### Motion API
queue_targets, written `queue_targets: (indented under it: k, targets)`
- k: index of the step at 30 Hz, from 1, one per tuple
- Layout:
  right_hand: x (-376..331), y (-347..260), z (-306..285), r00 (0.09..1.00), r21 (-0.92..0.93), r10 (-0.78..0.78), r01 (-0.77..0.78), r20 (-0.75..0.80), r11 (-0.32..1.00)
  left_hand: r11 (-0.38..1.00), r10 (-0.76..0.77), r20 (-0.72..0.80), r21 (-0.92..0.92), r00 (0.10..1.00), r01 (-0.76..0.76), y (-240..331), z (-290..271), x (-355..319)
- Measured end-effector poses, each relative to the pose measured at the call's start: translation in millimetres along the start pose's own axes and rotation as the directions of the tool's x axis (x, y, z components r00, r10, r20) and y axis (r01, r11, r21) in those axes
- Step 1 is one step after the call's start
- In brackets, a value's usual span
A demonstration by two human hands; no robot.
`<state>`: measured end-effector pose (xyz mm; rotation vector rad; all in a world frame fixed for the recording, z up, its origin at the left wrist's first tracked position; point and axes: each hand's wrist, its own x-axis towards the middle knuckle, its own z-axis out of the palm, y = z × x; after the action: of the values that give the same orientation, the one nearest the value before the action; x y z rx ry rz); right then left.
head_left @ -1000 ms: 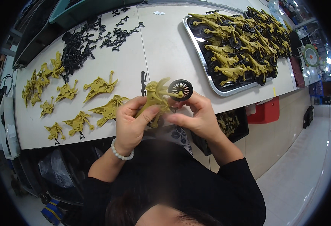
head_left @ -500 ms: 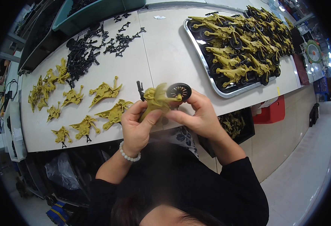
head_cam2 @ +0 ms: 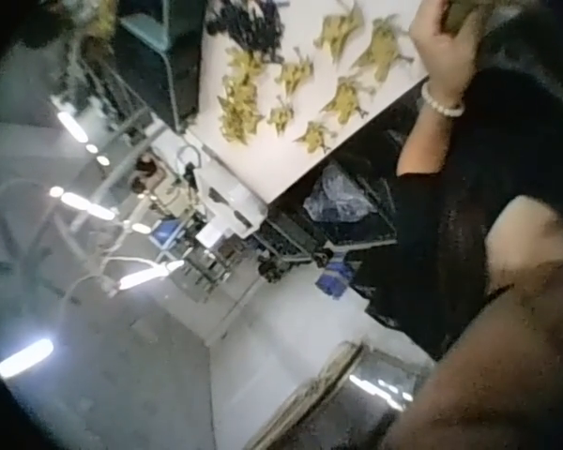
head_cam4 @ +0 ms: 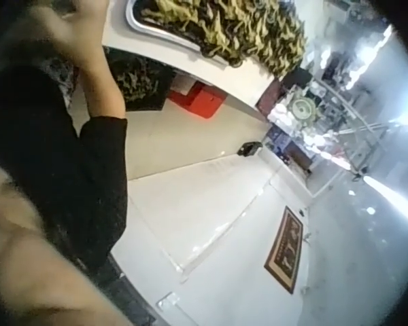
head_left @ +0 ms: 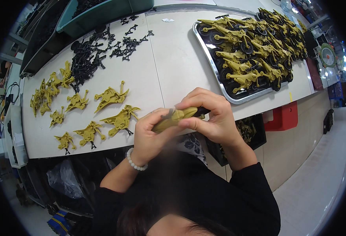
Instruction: The person assembles toy motorcycles by attaching small black plastic parts and wheels to the plastic frames by hand, pressing matching frame halves together, and placing the finished motorcycles onto a tray.
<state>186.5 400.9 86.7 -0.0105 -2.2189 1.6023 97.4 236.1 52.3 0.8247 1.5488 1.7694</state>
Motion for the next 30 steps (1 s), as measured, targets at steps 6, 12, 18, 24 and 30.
queue_targets:
  k: [6,12,18,24,30]
  targets:
    - [3.7,-0.7,0.1,0.988,0.037,0.139,-0.142,0.066,0.989,0.997,-0.071,-0.015,-0.009,0.997,0.071,-6.2,-4.3,-8.0]
    - [-8.2,8.0,-3.7,0.994,0.019,0.104,-0.105,0.024,0.994,0.860,-0.086,-0.118,-0.509,0.989,0.014,-9.3,-8.6,-0.9]
    - [-16.5,8.0,19.6,0.995,-0.066,0.072,-0.077,-0.072,0.995,0.965,0.077,-0.179,-0.235,0.981,-0.119,-15.2,-1.6,-7.6]
    - [-12.7,7.4,27.0,0.986,0.054,0.022,-0.013,-0.168,0.998,0.963,0.138,-0.212,-0.198,0.968,-0.181,-19.4,0.6,-8.0]
    - [-16.4,18.3,28.4,0.980,0.002,-0.063,0.065,-0.187,0.998,0.921,0.095,-0.197,-0.354,0.976,-0.161,-21.7,5.7,-6.4]
